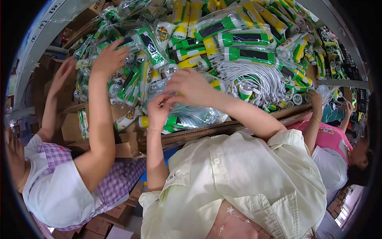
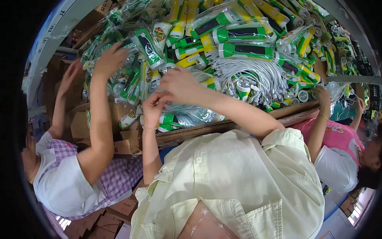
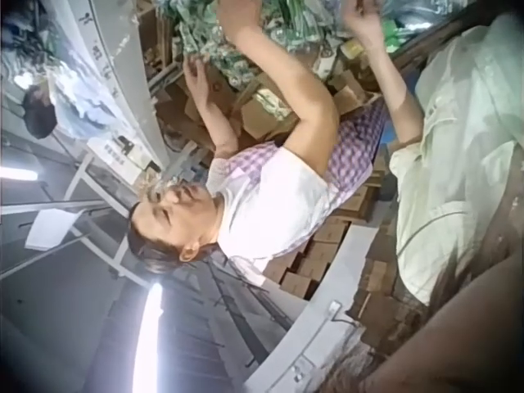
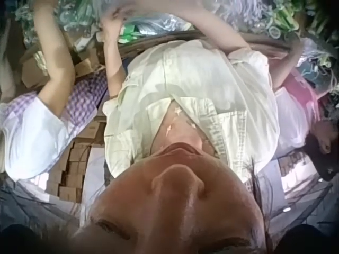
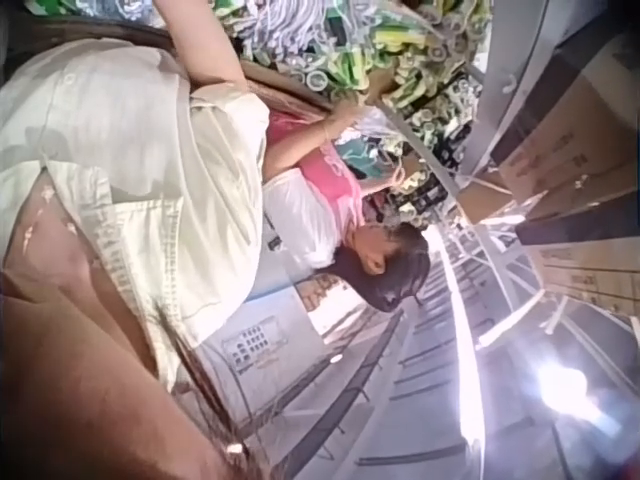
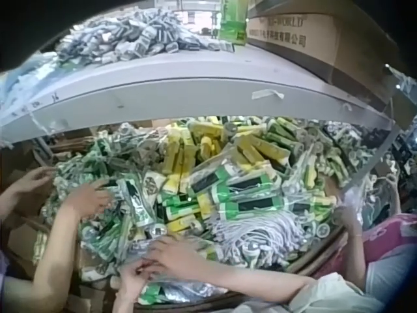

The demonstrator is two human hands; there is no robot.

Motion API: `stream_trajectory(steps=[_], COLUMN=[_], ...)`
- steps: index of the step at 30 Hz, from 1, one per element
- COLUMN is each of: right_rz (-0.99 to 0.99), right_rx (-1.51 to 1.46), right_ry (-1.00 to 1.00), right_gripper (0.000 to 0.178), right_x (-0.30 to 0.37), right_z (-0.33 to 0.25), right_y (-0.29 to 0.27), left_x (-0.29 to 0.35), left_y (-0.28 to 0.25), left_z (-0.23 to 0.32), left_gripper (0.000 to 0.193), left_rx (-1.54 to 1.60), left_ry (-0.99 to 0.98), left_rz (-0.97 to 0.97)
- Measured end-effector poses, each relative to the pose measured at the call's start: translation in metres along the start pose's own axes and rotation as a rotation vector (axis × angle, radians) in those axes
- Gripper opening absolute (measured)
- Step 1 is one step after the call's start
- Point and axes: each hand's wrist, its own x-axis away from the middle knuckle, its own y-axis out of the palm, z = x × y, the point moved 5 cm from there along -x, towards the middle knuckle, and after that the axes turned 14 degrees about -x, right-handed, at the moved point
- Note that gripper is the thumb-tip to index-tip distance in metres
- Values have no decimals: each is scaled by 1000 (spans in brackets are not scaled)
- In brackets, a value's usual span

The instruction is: Packaging small green and yellow flashlights into clear plastic bags at a factory workbench.

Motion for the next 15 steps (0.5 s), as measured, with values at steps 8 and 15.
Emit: stream_trajectory(steps=[8,15], right_rz=[-51,-72], right_rx=[56,101], right_ry=[232,83], right_gripper=[17,16], right_x=[3,-8], right_z=[5,0], right_y=[15,-16], left_x=[7,14], left_y=[-5,-11], left_z=[25,43], left_gripper=[6,3], left_rx=[-285,-65], left_ry=[231,233], left_rz=[319,464])
